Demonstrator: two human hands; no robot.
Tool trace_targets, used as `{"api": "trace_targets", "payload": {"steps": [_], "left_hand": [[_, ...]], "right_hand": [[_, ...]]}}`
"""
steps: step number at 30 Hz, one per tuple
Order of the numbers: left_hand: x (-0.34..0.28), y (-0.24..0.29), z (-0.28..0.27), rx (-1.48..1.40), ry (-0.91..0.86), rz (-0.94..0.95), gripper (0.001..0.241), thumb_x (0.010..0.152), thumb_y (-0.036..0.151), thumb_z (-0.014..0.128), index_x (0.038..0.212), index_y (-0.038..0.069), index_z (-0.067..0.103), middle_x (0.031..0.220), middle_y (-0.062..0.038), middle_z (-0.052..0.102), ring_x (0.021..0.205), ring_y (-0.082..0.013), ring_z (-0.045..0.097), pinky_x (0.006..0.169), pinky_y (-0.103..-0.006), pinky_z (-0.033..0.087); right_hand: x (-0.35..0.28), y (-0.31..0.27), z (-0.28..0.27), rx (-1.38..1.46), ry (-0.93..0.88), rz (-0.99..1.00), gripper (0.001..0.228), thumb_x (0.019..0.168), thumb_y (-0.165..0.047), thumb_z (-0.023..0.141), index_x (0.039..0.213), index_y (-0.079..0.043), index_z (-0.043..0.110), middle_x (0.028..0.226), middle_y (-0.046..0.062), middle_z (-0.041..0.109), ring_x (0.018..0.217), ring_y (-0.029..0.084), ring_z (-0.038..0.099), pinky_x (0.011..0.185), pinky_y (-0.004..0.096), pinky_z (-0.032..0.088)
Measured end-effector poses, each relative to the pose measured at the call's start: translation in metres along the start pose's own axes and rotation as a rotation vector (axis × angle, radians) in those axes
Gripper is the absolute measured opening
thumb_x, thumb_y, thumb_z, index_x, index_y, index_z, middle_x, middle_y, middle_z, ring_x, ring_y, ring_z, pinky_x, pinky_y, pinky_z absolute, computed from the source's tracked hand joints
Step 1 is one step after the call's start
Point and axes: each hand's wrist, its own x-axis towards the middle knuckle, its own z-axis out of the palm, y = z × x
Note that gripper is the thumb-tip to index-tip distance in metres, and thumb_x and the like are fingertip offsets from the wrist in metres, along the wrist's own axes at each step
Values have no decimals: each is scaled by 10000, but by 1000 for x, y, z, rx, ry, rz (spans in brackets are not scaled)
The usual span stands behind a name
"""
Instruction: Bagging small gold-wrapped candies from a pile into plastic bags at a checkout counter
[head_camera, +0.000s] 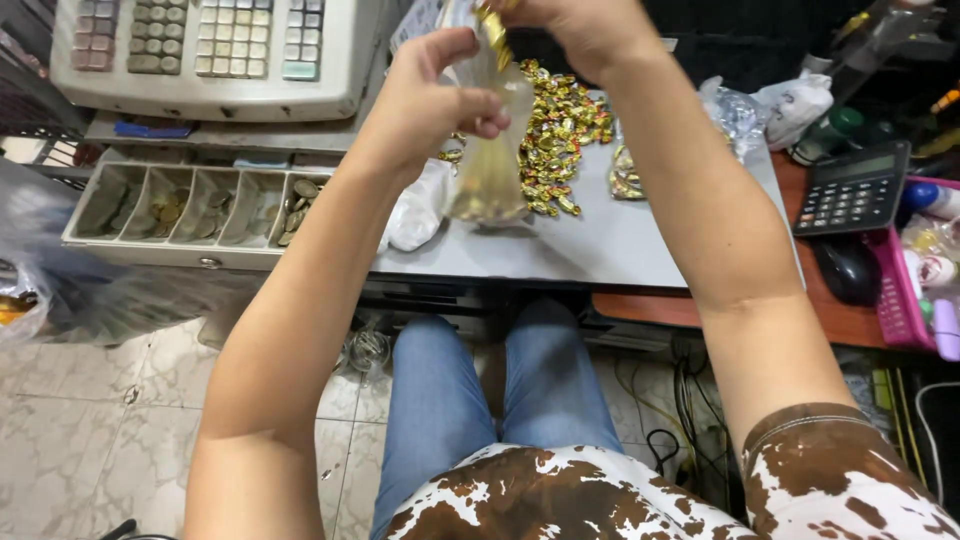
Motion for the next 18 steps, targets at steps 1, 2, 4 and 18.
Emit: {"api": "trace_targets", "payload": {"steps": [1,2,4,18], "left_hand": [[1,4,3,0,-4,1,527,789,-185,692,1292,-132,545,1374,-227,564,654,-201,765,541,-225,651],[2,7,6,-36,35,-31,430,784,-210,680,1192,-107,593,1175,-189,614,656,-200,757,564,-232,666],[6,7,9,-72,74,-62,349,779,-235,668,1092,-83,642,976,-151,665,658,-199,750,588,-239,682],[14,-10,40,-33,2,91,407,751,-183,641,1126,-26,611,1108,-108,680,630,-195,778,518,-219,639]], "right_hand": [[-8,-8,2,-1,4,-1,254,667,-138,960,855,-200,802,924,-81,804,854,34,733,864,215,621],[-15,-15,5,55,-137,23,223,754,-116,901,934,-168,780,972,-63,776,935,56,728,914,215,642],[-23,-22,3,111,-277,48,196,842,-94,843,1013,-136,758,1020,-46,749,1015,78,723,964,215,662],[-45,-42,-34,-746,-575,-168,241,881,-198,759,1067,-99,643,959,4,647,841,116,557,709,289,440]]}}
